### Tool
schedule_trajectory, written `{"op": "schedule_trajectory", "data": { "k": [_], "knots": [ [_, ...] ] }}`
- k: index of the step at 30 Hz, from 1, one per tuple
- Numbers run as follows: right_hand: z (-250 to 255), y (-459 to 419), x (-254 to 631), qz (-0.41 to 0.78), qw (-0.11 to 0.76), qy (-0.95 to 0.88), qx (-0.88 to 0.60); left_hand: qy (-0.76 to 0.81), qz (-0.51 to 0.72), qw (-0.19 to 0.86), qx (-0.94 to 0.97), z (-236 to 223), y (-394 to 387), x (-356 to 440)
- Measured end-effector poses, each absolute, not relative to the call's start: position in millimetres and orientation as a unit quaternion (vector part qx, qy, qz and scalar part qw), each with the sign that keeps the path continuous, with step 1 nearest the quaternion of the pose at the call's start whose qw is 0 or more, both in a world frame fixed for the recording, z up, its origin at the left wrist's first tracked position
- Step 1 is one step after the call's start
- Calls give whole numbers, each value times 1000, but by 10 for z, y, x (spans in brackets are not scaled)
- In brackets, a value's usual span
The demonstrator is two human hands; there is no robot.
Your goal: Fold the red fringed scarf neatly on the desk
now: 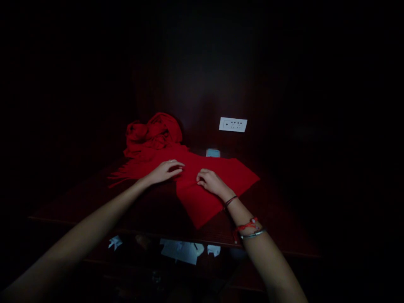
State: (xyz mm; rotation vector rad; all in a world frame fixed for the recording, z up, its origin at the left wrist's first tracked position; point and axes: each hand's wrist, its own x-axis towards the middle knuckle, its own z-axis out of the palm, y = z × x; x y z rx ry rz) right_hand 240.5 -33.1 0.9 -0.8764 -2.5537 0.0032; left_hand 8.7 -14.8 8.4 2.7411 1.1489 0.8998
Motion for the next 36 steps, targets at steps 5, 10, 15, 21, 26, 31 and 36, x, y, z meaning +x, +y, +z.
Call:
{"op": "schedule_trajectory", "data": {
  "k": [5, 10, 15, 21, 26, 31, 36],
  "knots": [
    [-61, -281, 2418, 7, 203, -925, -321, 321, 190, 69, 925, -28, -202, 227],
    [-115, -258, 2372, -41, 200, -914, -350, 337, 148, 78, 926, -40, -220, 242],
    [-86, -247, 2374, -51, 166, -923, -344, 257, 172, 62, 949, 12, -355, 329],
    [-29, -309, 2428, -45, 149, -934, -322, 292, 214, 90, 928, 26, -344, 286],
    [-31, -346, 2453, -59, 162, -936, -306, 336, 221, 79, 912, -28, -323, 268],
    [13, -366, 2524, -7, 190, -933, -304, 316, 220, 96, 918, -68, -324, 291],
    [163, -413, 2709, 137, 221, -910, -323, 295, 228, 150, 916, 1, -323, 267]
  ]
}}
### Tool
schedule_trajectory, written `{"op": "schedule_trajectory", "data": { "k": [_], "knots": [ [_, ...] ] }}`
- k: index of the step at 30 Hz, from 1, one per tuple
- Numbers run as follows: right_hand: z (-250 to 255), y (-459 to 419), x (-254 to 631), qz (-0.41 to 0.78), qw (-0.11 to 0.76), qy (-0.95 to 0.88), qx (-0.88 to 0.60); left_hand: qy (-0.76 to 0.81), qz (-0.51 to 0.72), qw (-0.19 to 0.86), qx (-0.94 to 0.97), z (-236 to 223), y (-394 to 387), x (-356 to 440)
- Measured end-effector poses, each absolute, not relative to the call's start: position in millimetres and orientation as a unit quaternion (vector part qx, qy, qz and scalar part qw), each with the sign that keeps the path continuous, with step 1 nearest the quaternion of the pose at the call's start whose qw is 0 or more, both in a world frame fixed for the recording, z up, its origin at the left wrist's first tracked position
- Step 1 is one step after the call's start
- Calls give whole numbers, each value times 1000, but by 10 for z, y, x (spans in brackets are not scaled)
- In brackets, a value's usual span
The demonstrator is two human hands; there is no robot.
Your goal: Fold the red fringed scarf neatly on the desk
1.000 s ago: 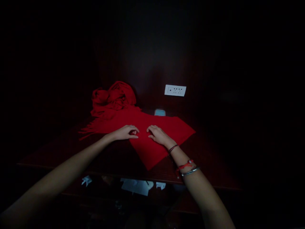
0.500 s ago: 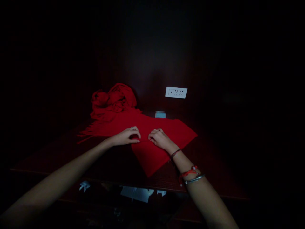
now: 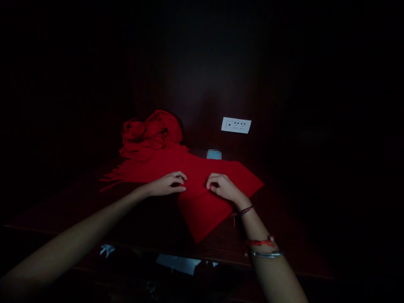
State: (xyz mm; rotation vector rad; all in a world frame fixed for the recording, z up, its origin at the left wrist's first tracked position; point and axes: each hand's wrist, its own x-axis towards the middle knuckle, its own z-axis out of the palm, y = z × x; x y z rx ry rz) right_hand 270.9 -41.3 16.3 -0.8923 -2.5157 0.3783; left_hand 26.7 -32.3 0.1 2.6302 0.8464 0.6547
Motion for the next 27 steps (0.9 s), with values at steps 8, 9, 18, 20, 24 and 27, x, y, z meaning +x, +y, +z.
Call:
{"op": "schedule_trajectory", "data": {
  "k": [8, 9, 18, 20, 24, 27],
  "knots": [
    [305, -460, 2969, 304, 159, -859, -380, 209, 205, 165, 942, 109, -425, 286],
    [325, -474, 2984, 308, 140, -859, -385, 201, 190, 141, 951, 108, -447, 304],
    [420, -542, 2999, 338, 22, -854, -394, 159, 198, 23, 967, 79, -621, 443],
    [404, -534, 3004, 335, 10, -848, -411, 138, 200, -3, 970, 72, -661, 490],
    [372, -513, 3015, 320, -14, -840, -437, 107, 199, -30, 974, 44, -737, 583],
    [361, -504, 3017, 312, -20, -843, -438, 100, 182, -31, 978, 17, -769, 614]
  ]
}}
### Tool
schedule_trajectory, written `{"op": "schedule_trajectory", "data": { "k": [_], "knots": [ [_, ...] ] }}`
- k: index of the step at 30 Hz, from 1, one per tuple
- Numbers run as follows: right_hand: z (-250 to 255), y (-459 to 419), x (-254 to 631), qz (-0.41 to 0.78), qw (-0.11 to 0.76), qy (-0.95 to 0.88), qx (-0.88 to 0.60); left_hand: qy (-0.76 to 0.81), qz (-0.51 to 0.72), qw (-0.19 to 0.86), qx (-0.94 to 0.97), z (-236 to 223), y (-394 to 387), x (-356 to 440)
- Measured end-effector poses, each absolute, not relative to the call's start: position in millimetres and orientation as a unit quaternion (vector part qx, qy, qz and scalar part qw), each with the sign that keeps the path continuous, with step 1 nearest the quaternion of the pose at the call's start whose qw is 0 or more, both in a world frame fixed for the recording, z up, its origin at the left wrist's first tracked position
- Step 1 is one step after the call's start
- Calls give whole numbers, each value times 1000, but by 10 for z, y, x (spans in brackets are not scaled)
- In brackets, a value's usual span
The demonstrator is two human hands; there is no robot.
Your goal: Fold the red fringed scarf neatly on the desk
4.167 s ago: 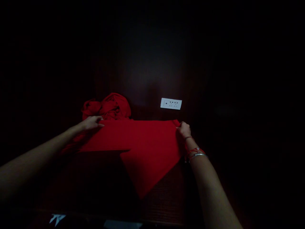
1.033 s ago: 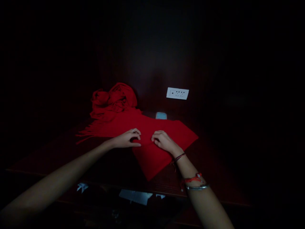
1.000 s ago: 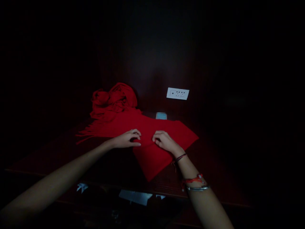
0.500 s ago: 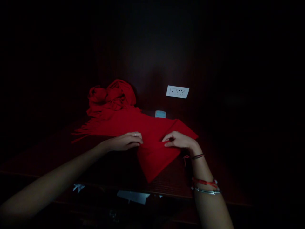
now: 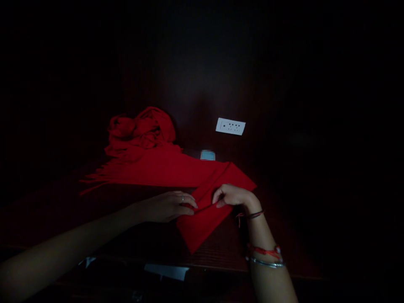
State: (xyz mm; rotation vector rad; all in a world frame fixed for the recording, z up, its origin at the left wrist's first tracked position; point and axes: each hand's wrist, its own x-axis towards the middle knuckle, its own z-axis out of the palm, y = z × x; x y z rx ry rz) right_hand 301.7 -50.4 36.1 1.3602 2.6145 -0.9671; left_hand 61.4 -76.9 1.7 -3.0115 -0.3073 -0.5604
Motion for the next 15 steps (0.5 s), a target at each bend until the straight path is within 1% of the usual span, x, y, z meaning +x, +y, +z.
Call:
{"op": "schedule_trajectory", "data": {
  "k": [7, 15],
  "knots": [
    [378, -516, 3007, -298, 25, 849, 435, -95, -154, 55, -982, 16, -775, 602],
    [401, -528, 2995, -292, 12, 856, 426, -108, -159, 78, -978, 49, -774, 588]
  ]
}}
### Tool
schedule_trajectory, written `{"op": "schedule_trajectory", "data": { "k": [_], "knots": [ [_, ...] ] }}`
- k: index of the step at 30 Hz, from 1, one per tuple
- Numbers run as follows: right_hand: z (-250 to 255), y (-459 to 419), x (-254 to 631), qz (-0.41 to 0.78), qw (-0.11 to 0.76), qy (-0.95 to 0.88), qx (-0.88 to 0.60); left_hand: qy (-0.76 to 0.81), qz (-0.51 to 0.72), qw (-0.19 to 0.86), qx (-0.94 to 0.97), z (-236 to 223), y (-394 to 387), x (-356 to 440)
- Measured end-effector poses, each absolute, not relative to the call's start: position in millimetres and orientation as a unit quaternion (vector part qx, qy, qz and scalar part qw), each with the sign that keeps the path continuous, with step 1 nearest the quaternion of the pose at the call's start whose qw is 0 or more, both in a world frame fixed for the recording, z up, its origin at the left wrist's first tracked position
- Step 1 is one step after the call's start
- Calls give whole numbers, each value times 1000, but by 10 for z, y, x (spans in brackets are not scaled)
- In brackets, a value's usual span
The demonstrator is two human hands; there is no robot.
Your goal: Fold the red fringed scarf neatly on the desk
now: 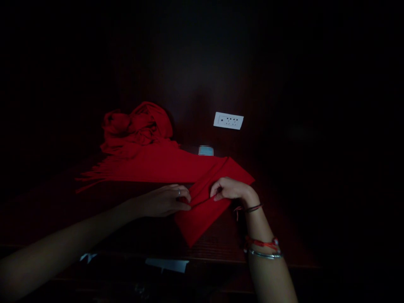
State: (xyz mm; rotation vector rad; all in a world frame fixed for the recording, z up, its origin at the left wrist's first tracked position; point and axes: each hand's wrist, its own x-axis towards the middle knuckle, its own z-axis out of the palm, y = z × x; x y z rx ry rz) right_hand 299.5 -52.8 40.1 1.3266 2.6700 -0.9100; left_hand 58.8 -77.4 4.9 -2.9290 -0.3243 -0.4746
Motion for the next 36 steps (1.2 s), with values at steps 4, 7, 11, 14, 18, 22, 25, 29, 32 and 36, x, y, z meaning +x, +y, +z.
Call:
{"op": "schedule_trajectory", "data": {
  "k": [4, 7, 11, 14, 18, 22, 25, 29, 32, 36],
  "knots": [
    [417, -534, 2981, -294, -6, 858, 420, -109, -159, 87, -977, 24, -741, 570],
    [438, -539, 2975, -288, -20, 866, 409, -102, -175, 83, -976, 1, -732, 570],
    [441, -528, 2963, -265, -47, 881, 390, -101, -192, 67, -974, -5, -722, 568],
    [396, -514, 2904, -215, -112, 896, 372, -145, -228, 20, -963, 42, -626, 492],
    [283, -499, 2754, -142, -205, 898, 362, -283, -295, 17, -913, 158, -318, 177],
    [210, -480, 2638, -130, -213, 907, 339, -586, -345, 96, -727, 214, -12, -340],
    [220, -473, 2613, -109, -213, 916, 323, -801, -267, 42, -535, 170, 88, -660],
    [257, -484, 2620, -98, -243, 915, 307, -846, -170, -80, -499, 67, 142, -792],
    [263, -492, 2622, -99, -259, 910, 308, -826, -171, -78, -531, 30, 185, -752],
    [251, -488, 2619, -99, -276, 906, 306, -793, -193, -42, -576, 38, 223, -677]
  ]
}}
